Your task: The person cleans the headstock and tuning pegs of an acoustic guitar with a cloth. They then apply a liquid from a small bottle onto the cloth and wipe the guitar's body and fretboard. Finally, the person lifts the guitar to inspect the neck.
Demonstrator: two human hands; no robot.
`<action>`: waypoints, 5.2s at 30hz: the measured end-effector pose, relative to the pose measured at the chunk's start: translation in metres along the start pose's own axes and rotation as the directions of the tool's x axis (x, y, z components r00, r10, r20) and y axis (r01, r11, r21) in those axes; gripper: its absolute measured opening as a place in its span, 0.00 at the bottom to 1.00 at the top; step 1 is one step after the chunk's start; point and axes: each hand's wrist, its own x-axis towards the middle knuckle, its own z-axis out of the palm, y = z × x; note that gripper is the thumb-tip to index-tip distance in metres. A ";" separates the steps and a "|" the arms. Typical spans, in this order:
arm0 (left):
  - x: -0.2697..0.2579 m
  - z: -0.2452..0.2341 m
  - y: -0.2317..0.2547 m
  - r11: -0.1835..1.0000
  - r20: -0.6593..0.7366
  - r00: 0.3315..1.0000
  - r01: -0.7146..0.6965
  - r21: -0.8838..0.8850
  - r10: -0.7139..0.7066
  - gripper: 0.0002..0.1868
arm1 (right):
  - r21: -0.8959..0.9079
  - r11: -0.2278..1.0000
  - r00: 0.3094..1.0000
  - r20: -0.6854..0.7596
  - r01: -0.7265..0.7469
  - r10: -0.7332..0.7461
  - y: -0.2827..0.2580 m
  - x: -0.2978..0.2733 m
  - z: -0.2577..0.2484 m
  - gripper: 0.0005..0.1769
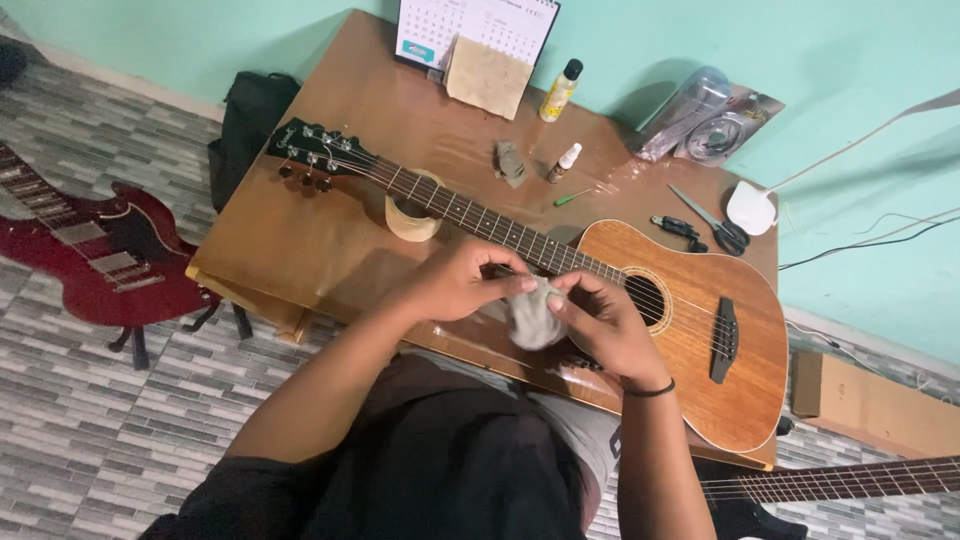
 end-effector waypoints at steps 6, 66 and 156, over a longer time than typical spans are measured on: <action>-0.007 -0.020 0.002 0.954 -0.053 0.983 -0.154 0.257 0.174 0.07 | -0.104 0.994 0.999 -0.022 -0.032 0.030 0.011 0.001 -0.005 0.13; 0.040 -0.057 -0.107 0.350 -0.308 0.939 0.240 0.906 0.154 0.26 | -0.922 0.172 0.932 -0.319 -0.347 0.170 0.053 0.118 0.068 0.20; -0.016 -0.019 -0.019 0.868 -0.449 0.889 0.151 0.473 0.090 0.12 | -0.882 0.470 0.998 -0.062 -0.046 -0.020 0.008 0.076 0.053 0.48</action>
